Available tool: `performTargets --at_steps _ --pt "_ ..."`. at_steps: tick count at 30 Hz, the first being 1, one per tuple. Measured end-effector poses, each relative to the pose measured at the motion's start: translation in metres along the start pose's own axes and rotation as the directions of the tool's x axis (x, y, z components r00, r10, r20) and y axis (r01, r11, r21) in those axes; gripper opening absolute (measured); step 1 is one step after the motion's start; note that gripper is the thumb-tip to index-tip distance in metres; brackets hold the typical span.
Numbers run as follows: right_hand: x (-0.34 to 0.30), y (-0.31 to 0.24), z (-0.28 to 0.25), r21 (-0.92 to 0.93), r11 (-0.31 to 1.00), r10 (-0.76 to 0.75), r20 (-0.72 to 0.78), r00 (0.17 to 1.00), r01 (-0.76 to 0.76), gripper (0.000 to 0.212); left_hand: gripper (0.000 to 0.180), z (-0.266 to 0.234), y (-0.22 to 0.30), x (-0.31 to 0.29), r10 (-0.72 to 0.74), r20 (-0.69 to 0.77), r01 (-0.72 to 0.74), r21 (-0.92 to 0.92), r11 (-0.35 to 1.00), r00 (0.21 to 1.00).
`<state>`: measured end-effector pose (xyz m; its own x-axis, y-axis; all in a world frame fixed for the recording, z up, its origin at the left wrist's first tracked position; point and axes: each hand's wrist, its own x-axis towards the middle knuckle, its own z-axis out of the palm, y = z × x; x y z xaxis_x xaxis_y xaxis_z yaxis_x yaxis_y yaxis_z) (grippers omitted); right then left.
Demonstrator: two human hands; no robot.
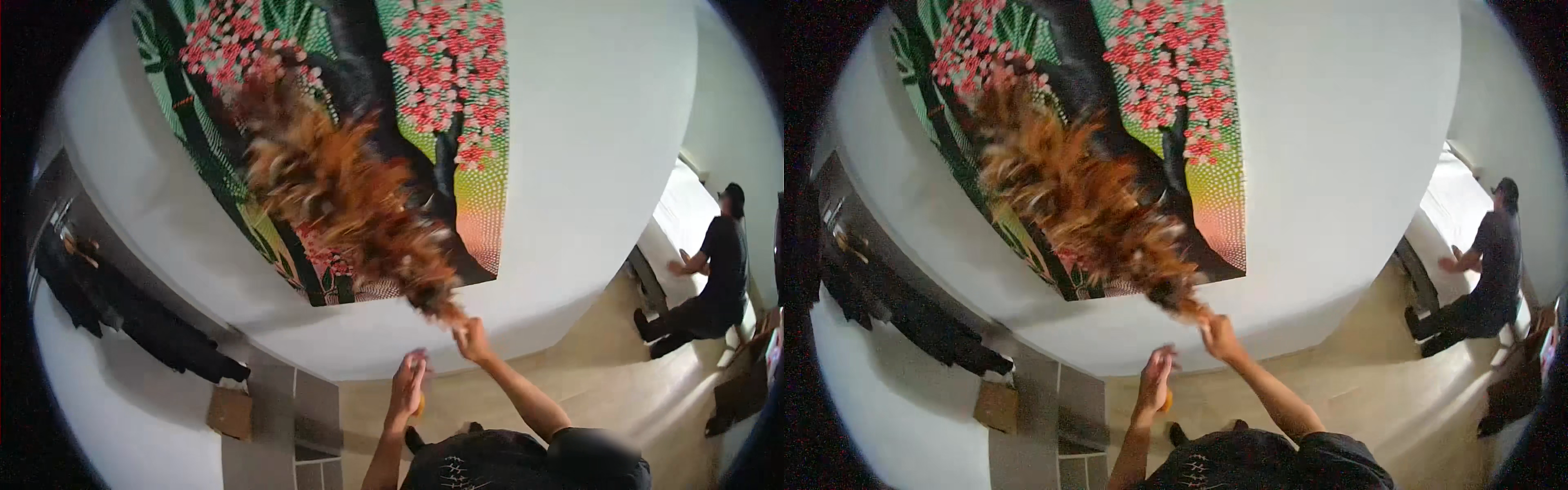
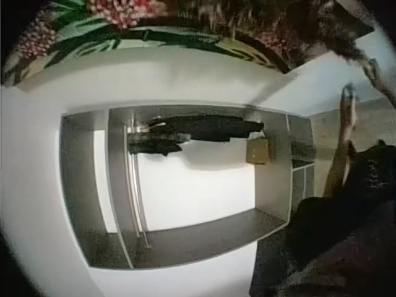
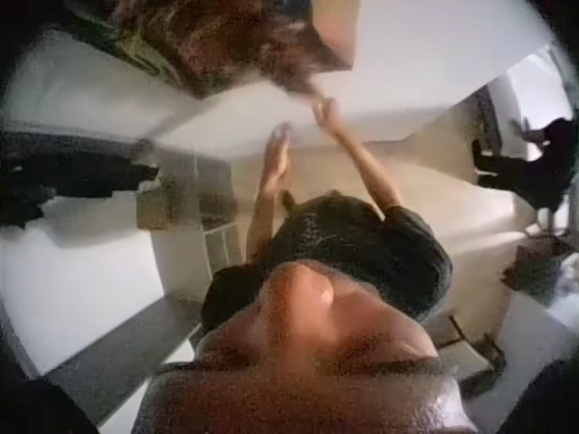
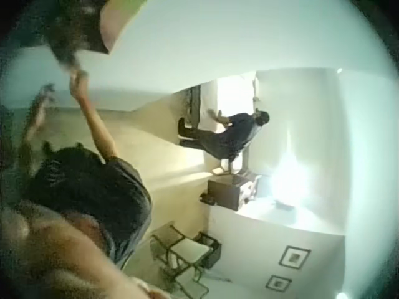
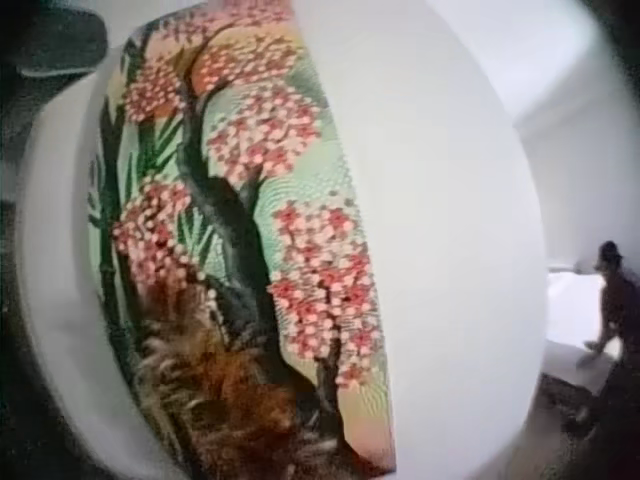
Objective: The person uses a feather duster to clean a large, colorful wall art piece depicting trees and flowers. They systematically wipe the surface of the artwork from top to bottom and side to side, ensuring the entire piece is dusted. The person is standing in a room with a bed and a clothing rack visible in the background.
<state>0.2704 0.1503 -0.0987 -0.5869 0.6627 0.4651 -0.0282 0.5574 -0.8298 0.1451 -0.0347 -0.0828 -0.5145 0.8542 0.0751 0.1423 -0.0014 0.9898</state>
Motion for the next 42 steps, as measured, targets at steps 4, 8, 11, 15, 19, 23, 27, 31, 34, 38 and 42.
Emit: performTargets --at_steps 4,8,11,15,19,23,27,31,34,38,42 --pt "-0.03 -0.051 0.039 0.113 0.988 0.085 0.186 0.979 -0.107 0.027 0.047 0.005 0.041 0.037 0.46 -0.025 -0.415 0.387 0.823 0.888" --pt "-0.03 -0.072 0.04 0.155 0.987 -0.063 0.168 0.984 0.037 0.023 0.046 -0.013 0.058 0.056 0.475 0.187 -0.485 0.591 0.645 0.86" --pt "-0.007 -0.073 -0.001 0.001 0.979 -0.203 0.121 0.972 0.204 0.021 0.05 -0.013 0.066 0.064 0.407 -0.089 -0.345 0.384 0.856 0.909" --pt "0.041 -0.065 -0.077 -0.111 0.958 -0.287 -0.327 0.901 0.264 0.019 0.038 -0.021 0.046 0.076 0.273 -0.011 -0.272 -0.124 0.954 0.962" --pt "0.102 -0.093 -0.154 -0.545 0.816 -0.538 -0.597 0.596 0.191 0.028 0.034 0.004 0.065 0.079 0.552 -0.04 -0.534 0.208 0.82 0.833" --pt "0.145 -0.067 -0.181 -0.663 0.747 -0.602 -0.648 0.466 0.043 0.043 0.03 0.026 0.066 0.085 0.328 0.019 -0.316 -0.219 0.923 0.944" --pt "0.154 -0.044 -0.176 -0.75 0.661 -0.657 -0.59 0.47 -0.018 0.052 0.031 0.044 0.041 0.091 0.484 0.024 -0.479 0.185 0.858 0.875" --pt "0.151 -0.038 -0.176 -0.761 0.648 -0.66 -0.572 0.487 -0.016 0.054 0.029 0.063 0.044 0.104 0.569 -0.02 -0.558 0.175 0.811 0.822" --pt "0.149 -0.037 -0.178 -0.767 0.642 -0.664 -0.564 0.491 -0.013 0.055 0.027 0.076 0.061 0.092 0.345 0.215 -0.381 0.16 0.91 0.914" --pt "0.15 -0.041 -0.176 -0.756 0.655 -0.673 -0.582 0.457 0.003 0.052 0.031 0.095 0.039 0.116 0.312 -0.076 -0.317 -0.375 0.871 0.947" --pt "0.149 -0.039 -0.178 -0.755 0.656 -0.668 -0.585 0.46 -0.007 0.054 0.026 0.106 0.066 0.111 0.372 0.212 -0.361 -0.087 0.928 0.904"
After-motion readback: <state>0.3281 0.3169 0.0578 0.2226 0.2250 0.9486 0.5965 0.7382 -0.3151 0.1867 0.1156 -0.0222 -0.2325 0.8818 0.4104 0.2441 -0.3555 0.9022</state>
